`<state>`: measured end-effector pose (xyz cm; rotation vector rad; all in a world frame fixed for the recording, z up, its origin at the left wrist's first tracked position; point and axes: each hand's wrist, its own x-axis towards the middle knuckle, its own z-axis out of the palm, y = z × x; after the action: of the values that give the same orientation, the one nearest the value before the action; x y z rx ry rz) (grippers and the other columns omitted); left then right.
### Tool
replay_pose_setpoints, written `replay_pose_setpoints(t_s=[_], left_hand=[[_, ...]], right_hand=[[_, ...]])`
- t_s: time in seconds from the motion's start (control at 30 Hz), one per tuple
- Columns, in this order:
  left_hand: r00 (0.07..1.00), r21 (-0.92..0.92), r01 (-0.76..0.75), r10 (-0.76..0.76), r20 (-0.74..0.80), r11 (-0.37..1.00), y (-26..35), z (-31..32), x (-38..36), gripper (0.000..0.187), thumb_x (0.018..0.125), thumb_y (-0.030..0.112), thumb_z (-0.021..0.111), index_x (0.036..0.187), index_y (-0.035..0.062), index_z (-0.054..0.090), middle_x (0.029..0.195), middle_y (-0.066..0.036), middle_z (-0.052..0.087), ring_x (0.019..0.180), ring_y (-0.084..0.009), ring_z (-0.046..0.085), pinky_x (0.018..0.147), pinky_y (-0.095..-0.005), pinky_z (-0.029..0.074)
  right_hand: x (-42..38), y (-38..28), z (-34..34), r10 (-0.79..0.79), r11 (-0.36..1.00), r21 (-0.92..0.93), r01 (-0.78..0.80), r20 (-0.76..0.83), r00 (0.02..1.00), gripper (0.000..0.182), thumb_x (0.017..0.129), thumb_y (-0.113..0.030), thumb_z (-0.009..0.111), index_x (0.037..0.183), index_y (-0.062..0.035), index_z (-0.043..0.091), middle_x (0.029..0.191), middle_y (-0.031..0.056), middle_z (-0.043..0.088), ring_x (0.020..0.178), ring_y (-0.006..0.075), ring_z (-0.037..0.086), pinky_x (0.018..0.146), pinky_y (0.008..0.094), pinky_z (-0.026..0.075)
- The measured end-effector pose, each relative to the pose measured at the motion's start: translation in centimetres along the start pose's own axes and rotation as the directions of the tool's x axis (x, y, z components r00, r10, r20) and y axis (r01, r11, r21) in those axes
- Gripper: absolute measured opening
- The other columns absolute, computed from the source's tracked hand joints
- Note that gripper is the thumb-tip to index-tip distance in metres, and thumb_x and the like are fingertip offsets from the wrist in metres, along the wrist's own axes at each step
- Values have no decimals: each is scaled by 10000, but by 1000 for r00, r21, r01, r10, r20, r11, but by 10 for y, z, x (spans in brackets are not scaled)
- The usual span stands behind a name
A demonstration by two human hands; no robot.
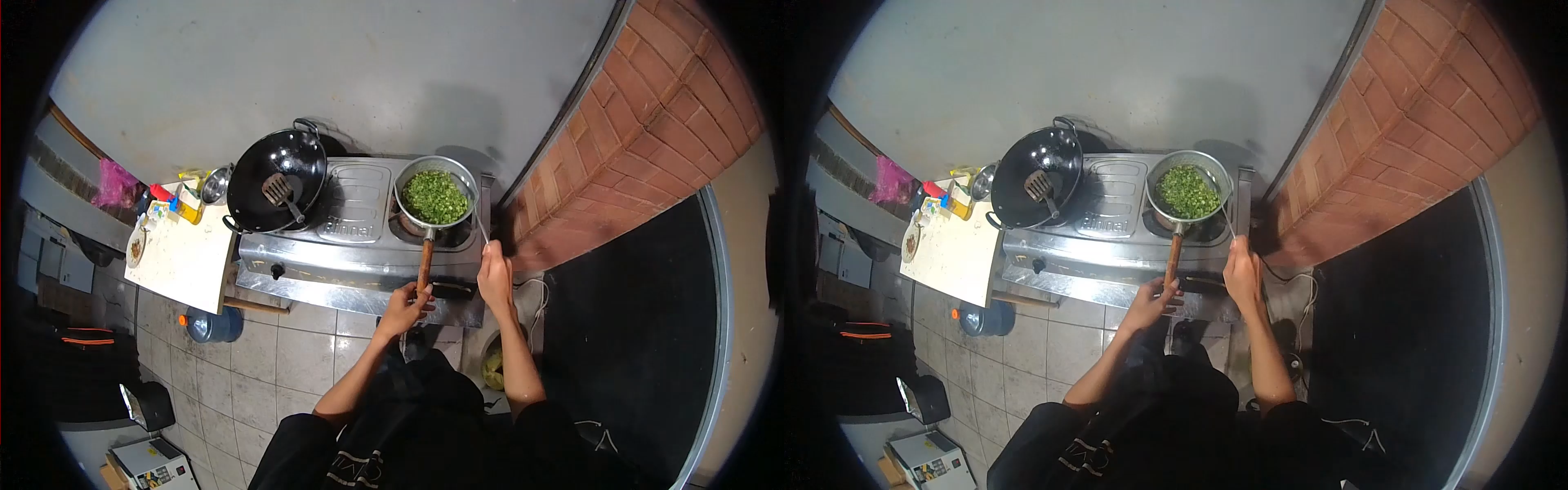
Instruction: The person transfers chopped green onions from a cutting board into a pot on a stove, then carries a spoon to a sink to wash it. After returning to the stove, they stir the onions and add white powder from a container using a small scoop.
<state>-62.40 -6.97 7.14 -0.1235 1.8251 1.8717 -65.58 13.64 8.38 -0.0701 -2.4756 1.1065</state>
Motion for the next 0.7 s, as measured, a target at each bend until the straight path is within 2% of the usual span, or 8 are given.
replay_pose_setpoints(t_s=[0.13, 0.23, 0.37, 0.47, 0.5, 0.57, 0.63, 0.7], left_hand=[[999, 41, -31, 31, -12, 999, 0, -1, -1, 420, 911, 362, 546, 1051, -33, 546, 863, -111, 647, 783, -156, 644, 639, -264, 501], [998, 75, -57, 59, -35, 996, -3, 1, 0, 417, 914, 354, 544, 1025, -47, 556, 833, -111, 651, 761, -156, 645, 636, -262, 497], [986, 160, -127, 143, -91, 979, 1, 3, 2, 430, 912, 347, 547, 957, -79, 580, 764, -112, 652, 738, -168, 653, 623, -273, 494], [979, 249, -149, 178, -98, 957, -6, 0, 7, 433, 897, 347, 568, 948, -83, 594, 663, -85, 606, 626, -134, 581, 550, -287, 443], [982, 311, -136, 169, -81, 941, -6, -2, 9, 433, 892, 348, 575, 953, -80, 597, 631, -74, 586, 588, -122, 544, 528, -293, 421], [975, 278, -190, 214, -60, 942, -11, -4, 12, 422, 885, 344, 585, 959, -72, 597, 611, -51, 561, 550, -115, 478, 507, -308, 391], [989, 233, -112, 131, -67, 966, 0, -5, 6, 414, 883, 333, 592, 967, -73, 593, 644, -65, 581, 584, -116, 494, 536, -304, 409], [993, 287, -120, 117, 27, 950, 4, -9, 5, 510, 883, 395, 570, 1091, -71, 570, 865, -132, 646, 790, -161, 594, 686, -279, 476]], right_hand=[[0, 2, -1, 17, 999, 44, -17, 4, 1000, 118, 924, -100, 411, 845, -15, 427, 590, 249, 492, 607, 454, 536, 489, 506, 365], [-10, 16, 4, -29, 998, -50, 32, 65, 997, 104, 922, -96, 409, 852, -20, 423, 592, 252, 493, 604, 457, 536, 484, 506, 367], [-6, -4, -8, -32, 999, 14, 33, -48, 998, 109, 916, -103, 422, 852, -15, 432, 583, 245, 512, 597, 450, 541, 485, 508, 382], [-4, 20, 5, 29, 996, -83, -24, 70, 997, 93, 909, -88, 427, 851, -16, 423, 577, 242, 513, 597, 455, 539, 488, 509, 381], [-5, 15, 1, 26, 996, -85, -21, 64, 998, 93, 909, -88, 427, 851, -16, 423, 577, 242, 513, 597, 455, 539, 488, 509, 381], [-2, 6, -4, 25, 998, -65, -22, 53, 998, 93, 914, -88, 416, 862, -12, 426, 597, 254, 508, 612, 458, 536, 490, 511, 373], [3, -1, -5, 6, 1000, 1, -6, 5, 1000, 114, 923, -93, 409, 851, -6, 428, 606, 256, 490, 621, 461, 525, 492, 494, 364], [8, -10, -9, 52, 998, 33, -53, 52, 997, 135, 930, -94, 404, 831, -4, 429, 622, 257, 474, 638, 464, 514, 503, 474, 363]])
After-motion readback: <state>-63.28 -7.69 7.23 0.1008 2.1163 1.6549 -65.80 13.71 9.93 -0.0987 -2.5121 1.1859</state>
